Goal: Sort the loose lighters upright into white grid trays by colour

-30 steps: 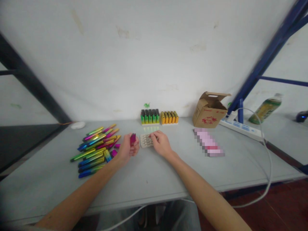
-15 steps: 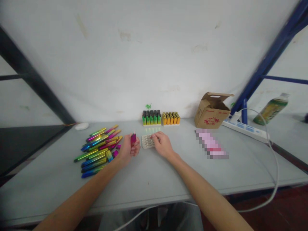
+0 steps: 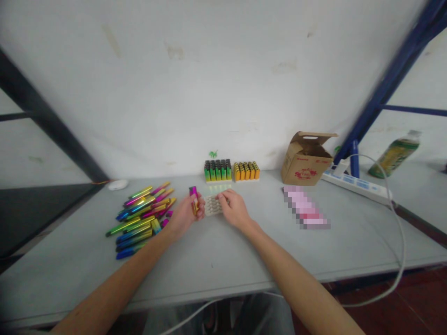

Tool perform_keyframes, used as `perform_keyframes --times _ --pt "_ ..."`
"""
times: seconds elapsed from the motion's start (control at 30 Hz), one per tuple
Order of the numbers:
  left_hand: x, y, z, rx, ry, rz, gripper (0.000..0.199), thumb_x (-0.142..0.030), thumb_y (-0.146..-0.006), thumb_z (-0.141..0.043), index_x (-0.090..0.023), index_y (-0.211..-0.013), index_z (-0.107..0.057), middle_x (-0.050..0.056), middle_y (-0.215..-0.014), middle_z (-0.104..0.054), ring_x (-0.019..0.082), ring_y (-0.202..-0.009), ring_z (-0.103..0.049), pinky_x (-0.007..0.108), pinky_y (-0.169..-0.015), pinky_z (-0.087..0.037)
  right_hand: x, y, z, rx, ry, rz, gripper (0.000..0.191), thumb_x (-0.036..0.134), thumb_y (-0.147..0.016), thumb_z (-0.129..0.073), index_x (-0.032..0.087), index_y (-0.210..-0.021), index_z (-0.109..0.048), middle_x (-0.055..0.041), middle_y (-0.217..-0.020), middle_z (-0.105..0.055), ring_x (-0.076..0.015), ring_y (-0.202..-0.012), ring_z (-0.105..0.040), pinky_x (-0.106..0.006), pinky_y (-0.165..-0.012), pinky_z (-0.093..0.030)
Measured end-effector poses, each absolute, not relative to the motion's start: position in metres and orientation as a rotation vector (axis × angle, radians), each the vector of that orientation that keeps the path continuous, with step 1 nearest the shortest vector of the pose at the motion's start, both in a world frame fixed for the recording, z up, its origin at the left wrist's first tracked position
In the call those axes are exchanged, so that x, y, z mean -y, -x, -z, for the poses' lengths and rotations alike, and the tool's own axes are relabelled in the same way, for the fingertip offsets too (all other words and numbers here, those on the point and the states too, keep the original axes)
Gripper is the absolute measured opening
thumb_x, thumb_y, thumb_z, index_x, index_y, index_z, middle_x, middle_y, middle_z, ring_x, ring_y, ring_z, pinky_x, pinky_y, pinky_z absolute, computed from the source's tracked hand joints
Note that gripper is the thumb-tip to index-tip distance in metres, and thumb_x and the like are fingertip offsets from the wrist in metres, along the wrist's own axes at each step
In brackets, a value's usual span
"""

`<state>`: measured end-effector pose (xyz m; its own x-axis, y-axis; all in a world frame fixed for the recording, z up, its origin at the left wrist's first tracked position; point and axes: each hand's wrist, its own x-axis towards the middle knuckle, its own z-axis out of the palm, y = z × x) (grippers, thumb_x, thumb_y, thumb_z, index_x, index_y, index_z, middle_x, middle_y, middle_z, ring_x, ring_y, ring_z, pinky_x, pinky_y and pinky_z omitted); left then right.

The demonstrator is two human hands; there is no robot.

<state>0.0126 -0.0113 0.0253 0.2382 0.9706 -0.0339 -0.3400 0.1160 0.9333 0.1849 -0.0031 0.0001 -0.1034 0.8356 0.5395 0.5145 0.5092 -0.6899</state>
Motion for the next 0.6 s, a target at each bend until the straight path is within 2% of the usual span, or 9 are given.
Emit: perform_keyframes --times 0.17,0.23,0.37,0.47,0.6 --pt "-0.001 -0.002 -0.024 -1.083 -1.392 -1.278 0.036 -0.047 -0.078 -0.063 -0.016 -0.095 -0.064 0.003 -0.081 -0.067 0.016 -0.074 -0.063 0.026 -0.067 -0.05 -0.005 -0.196 -0.001 1.775 1.207 -0.333 0.023 0.026 -0.092 -0.047 0.017 -0.087 -0.067 -0.0068 -0.086 -0.065 -0.0189 -0.084 -0.059 -0.031 -0.077 -0.044" --pt "-0.008 0.004 -0.025 -1.178 -1.509 -1.296 0.04 -0.047 -0.076 -0.065 -0.017 -0.101 -0.067 0.004 -0.085 -0.071 0.019 -0.083 -0.065 0.03 -0.076 -0.051 -0.008 -0.201 0.002 1.825 1.25 -0.302 0.017 0.024 -0.089 -0.052 0.016 -0.093 -0.067 -0.0085 -0.094 -0.065 -0.0207 -0.091 -0.058 -0.033 -0.084 -0.044" --pt "-0.02 0.013 -0.023 -1.201 -1.597 -1.3 0.038 -0.046 -0.069 -0.071 -0.016 -0.093 -0.071 0.007 -0.096 -0.075 0.026 -0.1 -0.066 0.041 -0.097 -0.048 -0.01 -0.205 0.008 1.959 1.33 -0.265 0.021 0.025 -0.087 -0.056 0.015 -0.102 -0.065 -0.0109 -0.101 -0.064 -0.0227 -0.099 -0.056 -0.037 -0.092 -0.043" --pt "-0.028 0.015 -0.019 -1.213 -1.646 -1.271 0.033 -0.044 -0.07 -0.069 -0.015 -0.087 -0.072 0.009 -0.099 -0.075 0.028 -0.103 -0.066 0.045 -0.103 -0.043 -0.009 -0.204 0.009 2.039 1.34 -0.27 0.023 0.025 -0.087 -0.056 0.013 -0.105 -0.065 -0.0121 -0.104 -0.064 -0.0229 -0.099 -0.056 -0.037 -0.093 -0.043" --pt "-0.031 0.014 -0.016 -1.207 -1.657 -1.246 0.027 -0.039 -0.072 -0.068 -0.016 -0.086 -0.071 0.009 -0.095 -0.076 0.028 -0.103 -0.067 0.045 -0.103 -0.043 -0.005 -0.201 0.009 2.115 1.295 -0.244 0.026 0.026 -0.085 -0.059 0.014 -0.108 -0.065 -0.0126 -0.107 -0.065 -0.0232 -0.102 -0.057 -0.037 -0.095 -0.043"
